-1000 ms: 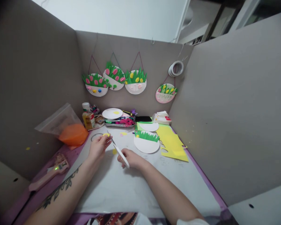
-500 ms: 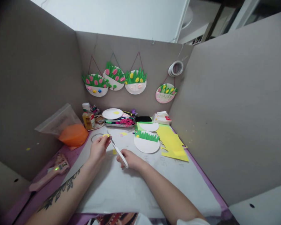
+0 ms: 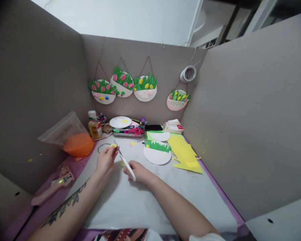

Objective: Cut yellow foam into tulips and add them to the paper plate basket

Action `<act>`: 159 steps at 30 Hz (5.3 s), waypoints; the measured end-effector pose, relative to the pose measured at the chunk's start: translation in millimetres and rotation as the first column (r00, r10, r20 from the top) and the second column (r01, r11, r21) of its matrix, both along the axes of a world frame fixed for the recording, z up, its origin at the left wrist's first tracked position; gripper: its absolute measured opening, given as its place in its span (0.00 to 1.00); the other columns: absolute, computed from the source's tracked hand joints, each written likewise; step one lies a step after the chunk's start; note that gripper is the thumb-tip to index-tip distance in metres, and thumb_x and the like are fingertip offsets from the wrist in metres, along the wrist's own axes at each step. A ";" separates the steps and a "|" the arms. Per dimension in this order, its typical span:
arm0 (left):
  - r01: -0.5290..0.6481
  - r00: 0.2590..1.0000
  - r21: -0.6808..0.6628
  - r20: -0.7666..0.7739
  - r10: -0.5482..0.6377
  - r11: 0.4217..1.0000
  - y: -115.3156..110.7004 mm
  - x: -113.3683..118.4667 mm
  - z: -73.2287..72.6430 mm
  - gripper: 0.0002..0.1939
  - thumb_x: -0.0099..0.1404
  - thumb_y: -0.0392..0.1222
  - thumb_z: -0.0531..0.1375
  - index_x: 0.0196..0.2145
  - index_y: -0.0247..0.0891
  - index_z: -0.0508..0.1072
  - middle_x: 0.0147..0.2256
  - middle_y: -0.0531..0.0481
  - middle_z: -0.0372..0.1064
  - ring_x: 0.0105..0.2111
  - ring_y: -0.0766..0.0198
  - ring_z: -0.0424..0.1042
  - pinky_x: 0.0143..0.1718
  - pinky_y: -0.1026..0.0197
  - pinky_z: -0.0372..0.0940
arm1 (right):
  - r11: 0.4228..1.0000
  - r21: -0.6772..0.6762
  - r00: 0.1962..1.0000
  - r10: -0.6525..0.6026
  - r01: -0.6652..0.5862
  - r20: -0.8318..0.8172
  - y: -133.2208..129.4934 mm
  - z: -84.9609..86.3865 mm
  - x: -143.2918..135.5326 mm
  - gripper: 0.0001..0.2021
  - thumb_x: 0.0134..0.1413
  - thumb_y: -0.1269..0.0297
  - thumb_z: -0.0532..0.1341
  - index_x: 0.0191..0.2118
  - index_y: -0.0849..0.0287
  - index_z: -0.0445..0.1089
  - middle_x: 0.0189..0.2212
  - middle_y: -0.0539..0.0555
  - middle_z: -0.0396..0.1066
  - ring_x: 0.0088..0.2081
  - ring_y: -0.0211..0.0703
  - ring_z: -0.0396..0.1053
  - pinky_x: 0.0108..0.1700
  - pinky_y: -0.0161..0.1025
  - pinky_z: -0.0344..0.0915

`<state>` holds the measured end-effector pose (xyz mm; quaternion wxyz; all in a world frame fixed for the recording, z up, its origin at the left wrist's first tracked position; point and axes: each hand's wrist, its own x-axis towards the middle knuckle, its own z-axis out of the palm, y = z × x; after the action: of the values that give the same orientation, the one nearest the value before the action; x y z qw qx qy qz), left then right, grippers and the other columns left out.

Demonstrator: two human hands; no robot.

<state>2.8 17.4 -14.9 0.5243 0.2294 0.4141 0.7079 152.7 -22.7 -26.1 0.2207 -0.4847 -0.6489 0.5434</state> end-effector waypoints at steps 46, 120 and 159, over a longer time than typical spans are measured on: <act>0.197 0.977 -0.006 -0.082 -0.197 0.980 5.9 -11.5 5.2 0.10 0.45 0.41 0.65 0.25 0.32 0.71 0.29 0.48 0.72 0.30 0.68 0.70 0.32 0.67 0.63 | 0.995 0.060 0.996 0.084 -0.085 0.026 -0.8 18.6 16.5 0.06 0.38 0.73 0.54 0.27 0.59 0.57 0.19 0.45 0.61 0.21 0.33 0.59 0.22 0.29 0.55; 0.333 0.759 -0.167 -0.537 -0.369 0.928 7.6 -15.0 -5.8 0.11 0.45 0.48 0.62 0.21 0.36 0.69 0.23 0.53 0.66 0.27 0.67 0.64 0.29 0.67 0.57 | 0.503 0.680 0.161 -0.850 0.534 0.502 65.7 -12.7 189.1 0.15 0.52 0.65 0.52 0.43 0.65 0.68 0.42 0.68 0.65 0.47 0.59 0.62 0.43 0.51 0.62; 0.100 -0.056 -0.087 -0.995 -0.082 0.991 38.4 -85.8 -24.3 0.07 0.47 0.36 0.60 0.27 0.38 0.75 0.34 0.41 0.68 0.37 0.50 0.66 0.39 0.56 0.57 | 0.814 0.572 0.928 -0.128 -0.103 0.349 54.8 -4.1 5.6 0.06 0.45 0.75 0.55 0.24 0.61 0.67 0.28 0.53 0.65 0.34 0.40 0.62 0.39 0.37 0.58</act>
<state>-82.9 55.8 -39.2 0.1062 0.7005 0.6441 0.2883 158.2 32.1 -30.2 0.2346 -0.4925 -0.8098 0.2161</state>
